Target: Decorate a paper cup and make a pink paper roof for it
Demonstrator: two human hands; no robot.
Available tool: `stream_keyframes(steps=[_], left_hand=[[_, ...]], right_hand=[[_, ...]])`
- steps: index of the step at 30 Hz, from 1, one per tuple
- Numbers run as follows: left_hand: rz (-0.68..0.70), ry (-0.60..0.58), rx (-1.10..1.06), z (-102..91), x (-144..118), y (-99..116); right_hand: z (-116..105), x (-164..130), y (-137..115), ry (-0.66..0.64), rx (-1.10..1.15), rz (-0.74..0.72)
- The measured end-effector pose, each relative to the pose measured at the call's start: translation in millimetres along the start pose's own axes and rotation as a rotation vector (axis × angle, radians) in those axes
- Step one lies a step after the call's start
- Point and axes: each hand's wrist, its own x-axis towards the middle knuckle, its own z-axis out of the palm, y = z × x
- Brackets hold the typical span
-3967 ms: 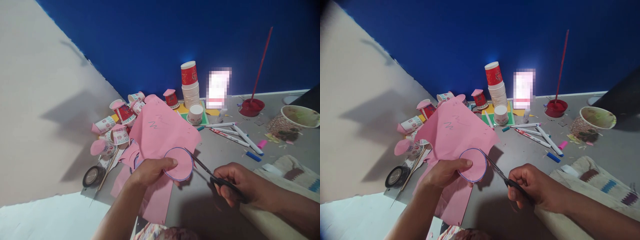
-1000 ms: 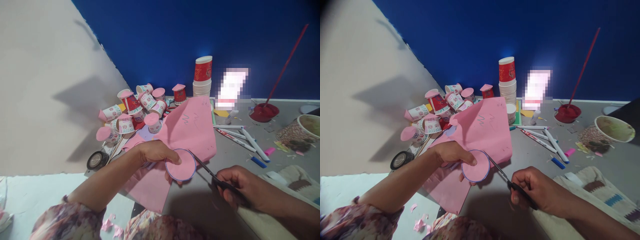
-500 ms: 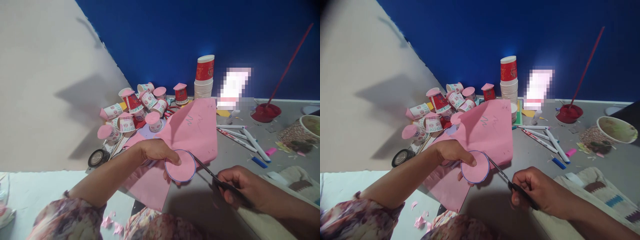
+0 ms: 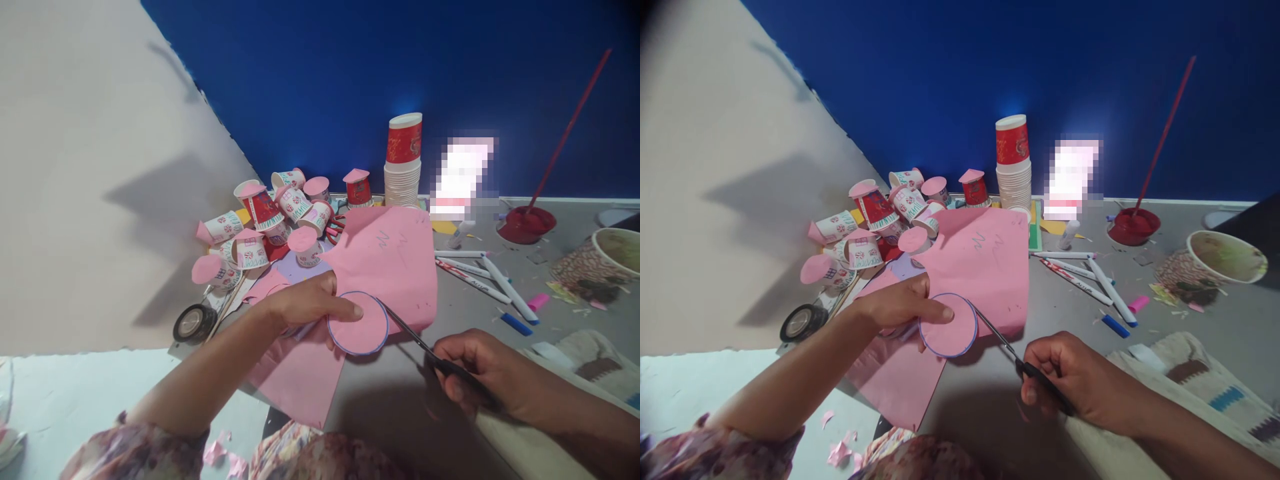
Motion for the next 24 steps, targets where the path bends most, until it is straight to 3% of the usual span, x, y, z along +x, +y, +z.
stream_keyframes(steps=[3,5,10,24], left_hand=[[0.170,0.242,-0.019,10.7,2,-15],[0.232,0.323,-0.074,18.8,3,-22],[0.236,0.375,-0.185,31.4,3,-29],[0.235,0.336,-0.068,30.9,1,-23]], right_hand=[[0,2,1,0.015,-0.002,0.010],[1,3,1,0.024,0.001,0.017],[1,3,9,0.019,0.042,0.011],[-1,3,18,-0.014,0.094,-0.010]])
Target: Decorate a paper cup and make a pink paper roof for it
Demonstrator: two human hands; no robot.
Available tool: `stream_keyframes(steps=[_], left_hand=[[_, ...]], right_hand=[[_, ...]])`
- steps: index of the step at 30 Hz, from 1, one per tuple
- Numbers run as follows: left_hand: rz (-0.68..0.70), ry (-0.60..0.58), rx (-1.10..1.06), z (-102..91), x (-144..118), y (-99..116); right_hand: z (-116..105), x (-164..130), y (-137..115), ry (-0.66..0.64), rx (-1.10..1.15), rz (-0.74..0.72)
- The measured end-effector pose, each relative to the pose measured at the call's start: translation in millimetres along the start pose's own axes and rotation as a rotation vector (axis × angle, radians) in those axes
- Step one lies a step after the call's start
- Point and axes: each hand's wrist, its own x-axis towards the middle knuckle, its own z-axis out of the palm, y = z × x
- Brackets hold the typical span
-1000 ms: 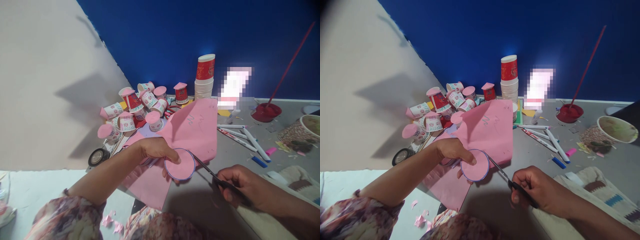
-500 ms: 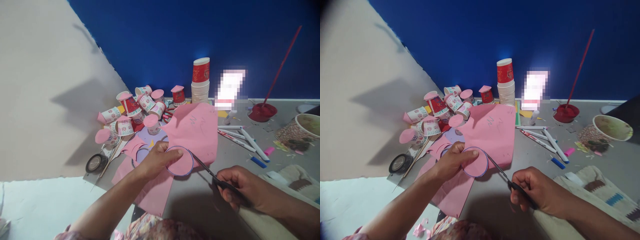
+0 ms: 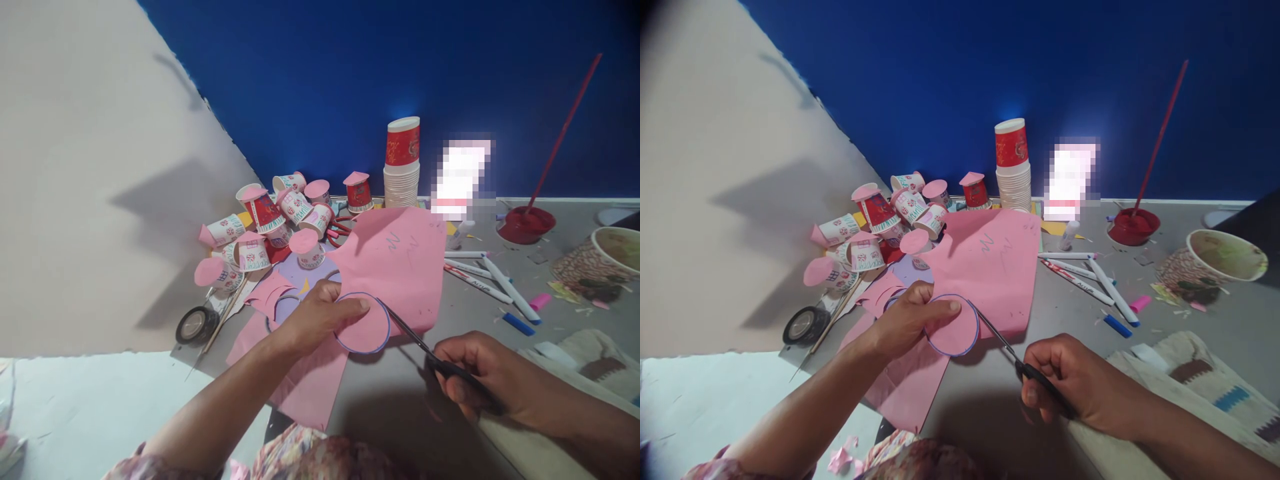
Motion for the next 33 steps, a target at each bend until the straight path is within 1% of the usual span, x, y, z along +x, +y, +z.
stream_keyframes(steps=[4,8,11,14,19,21,25,27,30,33], left_hand=[[-0.009,0.005,0.000,0.0,0,0],[-0.016,0.011,0.035,-0.5,0,2],[-0.010,-0.022,0.036,-0.3,1,5],[0.005,-0.055,0.027,0.5,2,8],[0.001,-0.041,0.040,0.7,3,9],[0.001,-0.046,0.041,0.2,3,7],[-0.026,-0.019,0.070,-0.5,3,7],[-0.038,-0.040,0.081,-0.4,3,9],[-0.054,-0.103,0.074,-0.4,3,12],[-0.073,-0.120,0.079,-1.4,4,14]], right_hand=[[-1,0,3,-0.005,0.004,-0.012],[2,-1,-4,-0.008,-0.020,-0.014],[5,-1,-10,0.009,-0.025,0.016],[5,-1,-10,0.010,-0.031,0.016],[2,-1,-4,0.006,-0.018,0.004],[3,-1,-5,-0.001,-0.021,0.009],[4,-1,-9,0.005,-0.041,0.010],[5,-1,-11,0.006,-0.068,0.014],[5,-1,-11,0.003,-0.102,0.018],[5,-1,-11,0.009,-0.085,0.013]])
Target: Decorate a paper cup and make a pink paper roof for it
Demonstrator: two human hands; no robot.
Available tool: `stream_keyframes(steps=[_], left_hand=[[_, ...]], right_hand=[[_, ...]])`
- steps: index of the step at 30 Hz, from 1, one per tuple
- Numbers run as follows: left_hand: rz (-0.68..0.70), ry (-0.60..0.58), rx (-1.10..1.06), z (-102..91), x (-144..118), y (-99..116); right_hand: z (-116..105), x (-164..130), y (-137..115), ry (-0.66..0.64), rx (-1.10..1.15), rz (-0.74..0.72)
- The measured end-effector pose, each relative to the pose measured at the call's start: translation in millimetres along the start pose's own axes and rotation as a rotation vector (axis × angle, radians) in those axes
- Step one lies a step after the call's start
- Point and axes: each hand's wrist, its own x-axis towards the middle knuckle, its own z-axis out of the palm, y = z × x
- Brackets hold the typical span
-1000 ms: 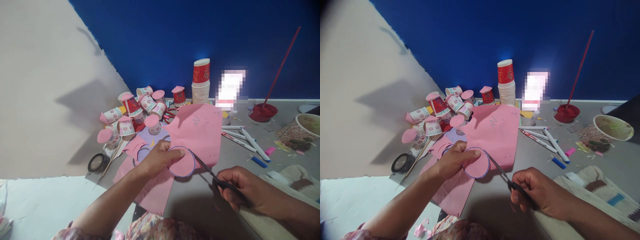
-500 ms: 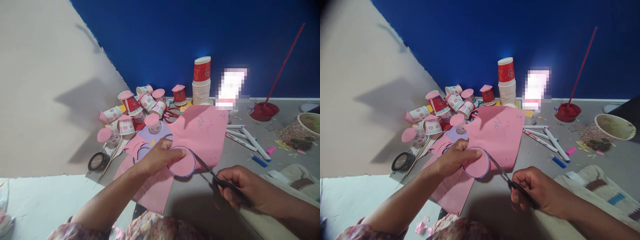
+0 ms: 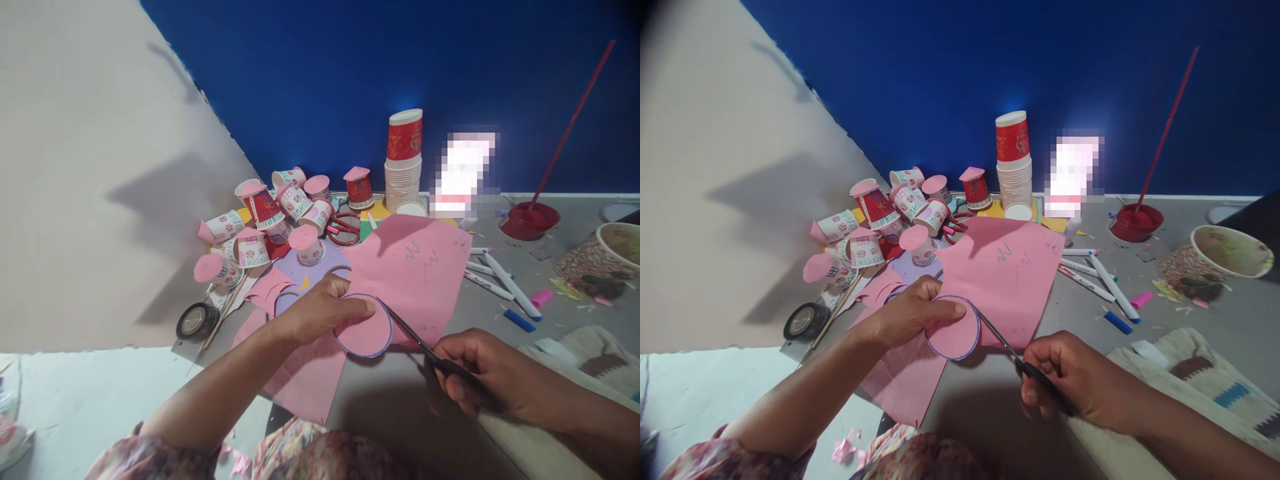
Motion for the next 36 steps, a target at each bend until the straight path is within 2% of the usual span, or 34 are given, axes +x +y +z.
stream_keyframes(steps=[9,15,24,28,36], left_hand=[[0.008,-0.018,-0.041,-0.5,2,-2],[-0.012,-0.037,-0.055,-0.6,3,1],[-0.051,-0.049,0.037,-2.8,5,5],[-0.057,-0.012,0.030,-2.4,7,8],[-0.069,-0.040,0.009,-3.9,7,10]], right_hand=[[-2,0,6,-0.002,0.044,-0.020],[-1,-1,1,0.001,0.038,-0.007],[0,0,-4,0.010,0.001,0.019],[-1,-1,-3,-0.001,0.029,0.004],[-1,2,3,-0.007,0.051,-0.002]])
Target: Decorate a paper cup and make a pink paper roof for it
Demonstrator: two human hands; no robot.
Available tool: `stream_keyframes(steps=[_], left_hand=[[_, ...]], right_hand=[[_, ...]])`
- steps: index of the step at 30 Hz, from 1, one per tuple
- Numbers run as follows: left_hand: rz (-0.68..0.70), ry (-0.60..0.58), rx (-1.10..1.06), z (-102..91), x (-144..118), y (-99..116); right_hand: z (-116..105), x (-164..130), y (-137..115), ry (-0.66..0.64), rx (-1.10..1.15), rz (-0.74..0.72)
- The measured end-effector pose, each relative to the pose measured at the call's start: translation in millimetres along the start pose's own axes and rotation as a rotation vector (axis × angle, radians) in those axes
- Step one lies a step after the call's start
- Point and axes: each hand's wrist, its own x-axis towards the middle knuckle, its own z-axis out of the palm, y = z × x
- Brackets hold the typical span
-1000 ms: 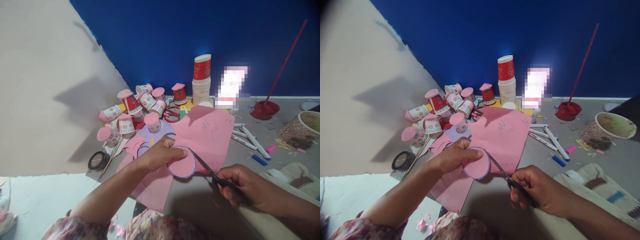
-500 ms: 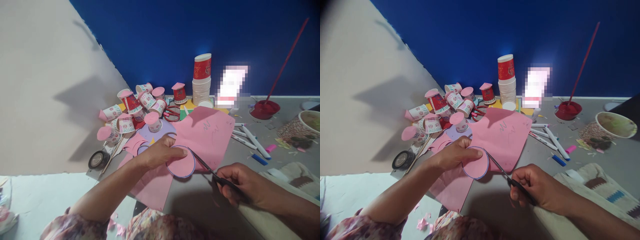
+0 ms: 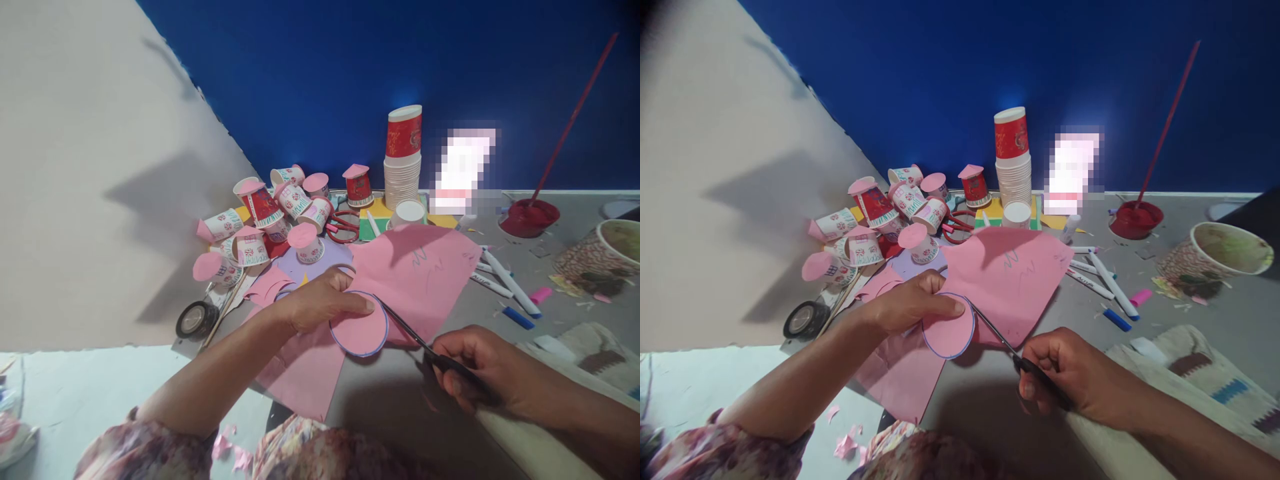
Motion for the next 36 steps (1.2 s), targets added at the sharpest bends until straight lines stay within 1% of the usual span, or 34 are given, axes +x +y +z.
stream_keyframes(steps=[4,7,11,16,19,24,26,29,31,36], left_hand=[[-0.018,0.013,0.007,-1.0,0,1],[-0.038,-0.007,0.026,-2.1,2,2],[-0.058,-0.044,0.053,-4.6,7,2],[-0.104,-0.038,0.107,-7.5,12,5],[-0.125,-0.041,0.108,-8.0,13,6],[-0.147,-0.042,0.112,-9.2,14,5],[-0.150,-0.041,0.127,-10.1,15,4],[-0.150,-0.079,0.166,-11.5,15,6],[-0.153,-0.091,0.202,-12.1,15,7],[-0.146,-0.064,0.278,-13.3,14,9]], right_hand=[[-1,1,-1,0.023,0.015,-0.025],[-1,0,-4,0.040,-0.020,-0.033],[-1,0,-6,0.050,-0.057,-0.024],[0,-2,-11,0.047,-0.093,0.003],[0,-2,-14,0.067,-0.108,0.023],[-2,0,-5,0.092,-0.101,0.046],[-4,2,1,0.131,-0.097,0.029],[-5,3,6,0.186,-0.137,0.000],[-5,2,5,0.171,-0.152,0.000],[-5,-1,1,0.120,-0.155,-0.008]])
